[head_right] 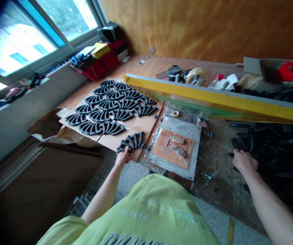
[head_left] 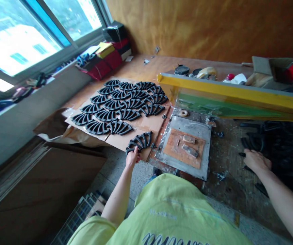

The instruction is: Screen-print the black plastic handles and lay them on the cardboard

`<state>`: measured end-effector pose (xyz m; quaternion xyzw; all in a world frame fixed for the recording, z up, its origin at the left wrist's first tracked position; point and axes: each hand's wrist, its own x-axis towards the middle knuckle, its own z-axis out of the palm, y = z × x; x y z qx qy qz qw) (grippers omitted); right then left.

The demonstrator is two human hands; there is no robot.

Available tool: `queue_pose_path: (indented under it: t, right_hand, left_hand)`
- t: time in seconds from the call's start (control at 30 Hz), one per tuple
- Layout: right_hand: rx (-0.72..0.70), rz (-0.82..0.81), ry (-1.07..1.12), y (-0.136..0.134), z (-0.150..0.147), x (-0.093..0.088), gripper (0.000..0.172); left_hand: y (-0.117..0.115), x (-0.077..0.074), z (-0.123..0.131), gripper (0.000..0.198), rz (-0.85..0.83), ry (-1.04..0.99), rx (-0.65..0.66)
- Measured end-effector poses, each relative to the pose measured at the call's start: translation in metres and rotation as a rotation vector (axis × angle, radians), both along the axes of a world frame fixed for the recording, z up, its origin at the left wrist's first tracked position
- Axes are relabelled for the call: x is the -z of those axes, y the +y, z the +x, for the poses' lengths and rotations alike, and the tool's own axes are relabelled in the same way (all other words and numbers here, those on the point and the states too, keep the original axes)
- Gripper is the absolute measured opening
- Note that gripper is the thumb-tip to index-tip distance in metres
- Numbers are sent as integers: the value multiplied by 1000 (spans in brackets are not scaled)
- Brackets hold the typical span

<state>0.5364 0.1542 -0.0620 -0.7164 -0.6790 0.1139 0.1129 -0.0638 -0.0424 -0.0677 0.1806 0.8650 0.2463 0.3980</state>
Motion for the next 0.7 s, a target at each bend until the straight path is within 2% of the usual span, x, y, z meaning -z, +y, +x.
queue_pose_path:
  t: [0.07, 0.17, 0.27, 0.33, 0.4, 0.5, 0.6, 0.7]
  right_hand:
    - [21, -52, -74, 5, 3, -13, 9]
    - [83, 16, -36, 4, -7, -43, 24]
    - [64, 89, 336, -13, -50, -68, 38]
    - [-29, 66, 652, -30, -93, -74, 43]
    - [-169, 53, 802, -46, -140, -72, 38]
    - [-389, 114, 744, -64, -195, -61, 28]
    - [-536, 177, 574, -71, -224, -47, 30]
    - [-568, 205, 416, -72, -235, -36, 33]
  left_hand:
    - [1, -7, -4, 60, -74, 66, 9]
    - [-1, -17, 6, 52, -125, 255, -9]
    - [2, -21, 32, 44, -21, 579, 72]
    - [11, -19, 52, 50, 29, 731, 187]
    - [23, -15, 68, 55, -15, 759, 247]
    - [43, -12, 78, 56, -103, 742, 219]
    - [54, -13, 77, 57, -132, 734, 186]
    - [54, -15, 73, 54, -131, 717, 178]
